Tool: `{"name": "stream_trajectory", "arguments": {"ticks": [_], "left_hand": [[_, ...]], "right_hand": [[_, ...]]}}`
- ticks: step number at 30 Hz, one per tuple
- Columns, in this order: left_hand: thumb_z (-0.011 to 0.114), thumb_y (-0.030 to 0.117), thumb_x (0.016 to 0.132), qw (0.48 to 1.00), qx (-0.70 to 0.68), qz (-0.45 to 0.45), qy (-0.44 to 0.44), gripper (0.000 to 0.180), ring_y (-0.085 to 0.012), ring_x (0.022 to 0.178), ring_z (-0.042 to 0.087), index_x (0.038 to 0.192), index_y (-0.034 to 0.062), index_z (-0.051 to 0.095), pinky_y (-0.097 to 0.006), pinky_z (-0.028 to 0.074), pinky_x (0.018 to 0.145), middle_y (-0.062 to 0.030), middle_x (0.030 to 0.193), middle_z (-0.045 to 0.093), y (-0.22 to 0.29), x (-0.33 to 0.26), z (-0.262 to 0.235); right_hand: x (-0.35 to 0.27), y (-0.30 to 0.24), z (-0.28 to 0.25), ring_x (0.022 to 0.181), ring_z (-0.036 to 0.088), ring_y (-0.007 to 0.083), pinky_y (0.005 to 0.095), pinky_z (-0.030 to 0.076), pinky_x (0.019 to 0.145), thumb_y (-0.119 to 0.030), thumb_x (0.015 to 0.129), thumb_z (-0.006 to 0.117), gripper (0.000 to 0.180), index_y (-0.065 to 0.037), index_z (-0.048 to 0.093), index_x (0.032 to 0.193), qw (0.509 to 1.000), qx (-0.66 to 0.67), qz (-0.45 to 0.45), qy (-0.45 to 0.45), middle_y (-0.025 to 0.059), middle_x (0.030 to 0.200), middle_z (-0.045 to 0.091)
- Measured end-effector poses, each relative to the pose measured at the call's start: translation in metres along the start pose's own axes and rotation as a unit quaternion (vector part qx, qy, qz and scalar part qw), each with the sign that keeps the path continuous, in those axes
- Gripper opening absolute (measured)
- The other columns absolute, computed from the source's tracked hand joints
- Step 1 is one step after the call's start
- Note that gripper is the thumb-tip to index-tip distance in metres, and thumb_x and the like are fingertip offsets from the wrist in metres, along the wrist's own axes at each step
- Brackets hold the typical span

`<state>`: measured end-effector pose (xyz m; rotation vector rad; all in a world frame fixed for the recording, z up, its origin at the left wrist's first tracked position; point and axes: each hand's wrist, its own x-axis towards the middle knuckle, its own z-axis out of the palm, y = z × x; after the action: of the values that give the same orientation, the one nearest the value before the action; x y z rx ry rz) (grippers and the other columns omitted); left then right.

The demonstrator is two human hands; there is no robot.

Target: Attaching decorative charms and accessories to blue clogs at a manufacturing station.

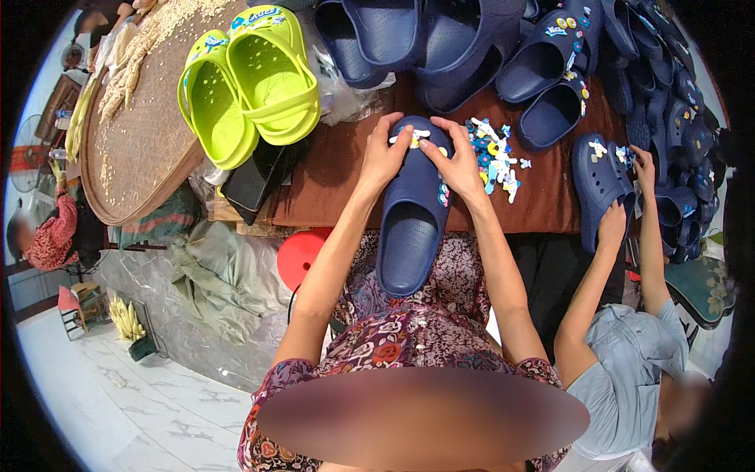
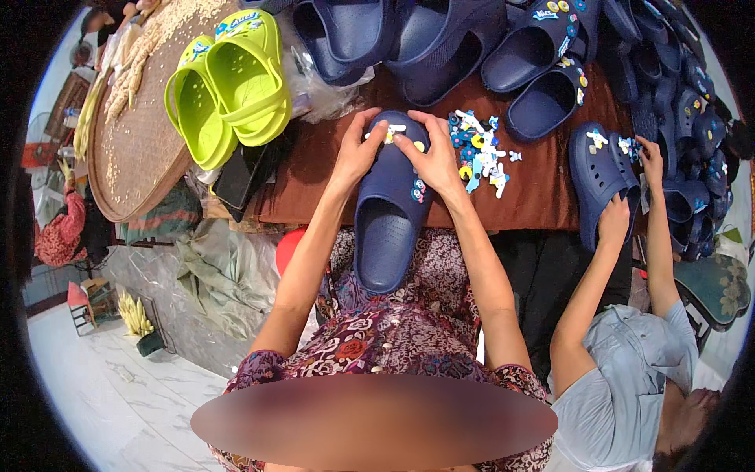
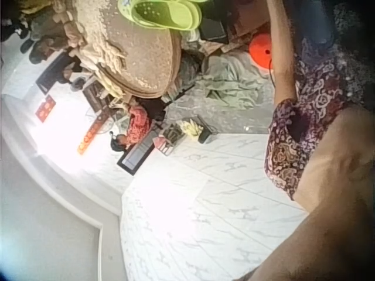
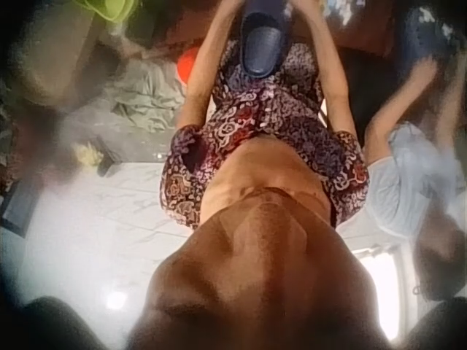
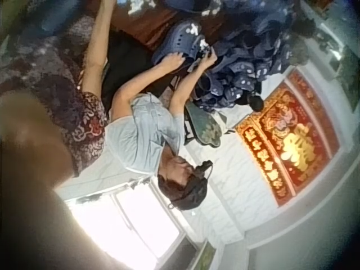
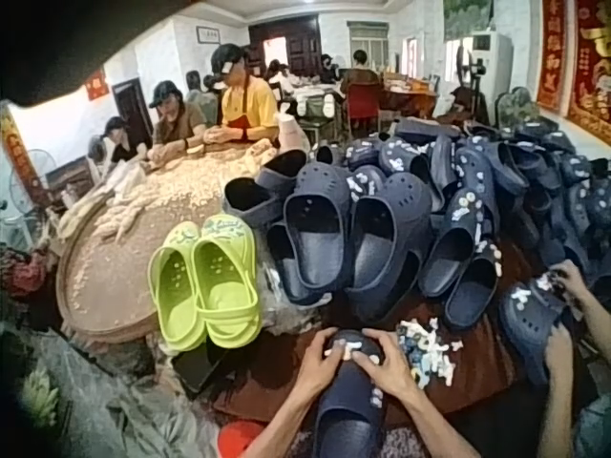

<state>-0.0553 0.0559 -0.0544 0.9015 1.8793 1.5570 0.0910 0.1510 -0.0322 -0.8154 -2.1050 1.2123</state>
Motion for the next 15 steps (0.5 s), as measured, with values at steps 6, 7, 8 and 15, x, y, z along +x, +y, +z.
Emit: {"name": "stream_trajectory", "arguments": {"ticks": [6,7,8,15], "left_hand": [[0.059,0.032,0.104,0.985,-0.139,-0.096,-0.015,0.045,-0.0128,0.111,0.059,0.138,0.0024,0.058,-0.028,0.047,0.095,-0.0075,0.123,0.066,0.012,-0.01,-0.007],[0.056,0.032,0.106,0.977,-0.178,-0.119,-0.013,0.044,-0.014,0.111,0.06,0.14,0.0037,0.058,-0.028,0.047,0.097,-0.0066,0.123,0.066,0.014,-0.011,-0.01],[0.056,0.032,0.106,0.977,-0.178,-0.12,-0.014,0.044,-0.014,0.111,0.06,0.14,0.0037,0.058,-0.028,0.047,0.097,-0.0066,0.123,0.066,0.013,-0.013,-0.014],[0.054,0.025,0.107,0.97,-0.215,-0.109,0.026,0.036,-0.0101,0.108,0.058,0.136,0.005,0.06,-0.028,0.046,0.098,-0.0033,0.12,0.065,0.011,-0.043,-0.021]], "right_hand": [[0.003,0.01,-0.007,0.11,0.06,0.0256,0.0352,0.046,0.096,-0.024,0.092,0.074,0.04,-0.006,0.065,0.126,0.998,0.055,0.015,-0.001,0.0129,0.116,0.062],[0.002,0.012,-0.008,0.107,0.06,0.0242,0.0341,0.046,0.094,-0.023,0.093,0.072,0.037,-0.007,0.065,0.126,0.997,0.073,0.037,-0.01,0.0116,0.114,0.063],[0.002,0.014,-0.008,0.107,0.06,0.0242,0.0341,0.046,0.094,-0.023,0.093,0.072,0.037,-0.007,0.065,0.126,0.997,0.073,0.038,-0.01,0.0116,0.114,0.063],[0.001,0.012,-0.013,0.104,0.061,0.0219,0.0325,0.046,0.093,-0.019,0.095,0.069,0.028,-0.005,0.07,0.119,0.997,0.077,0.028,0.001,0.0091,0.111,0.065]]}}
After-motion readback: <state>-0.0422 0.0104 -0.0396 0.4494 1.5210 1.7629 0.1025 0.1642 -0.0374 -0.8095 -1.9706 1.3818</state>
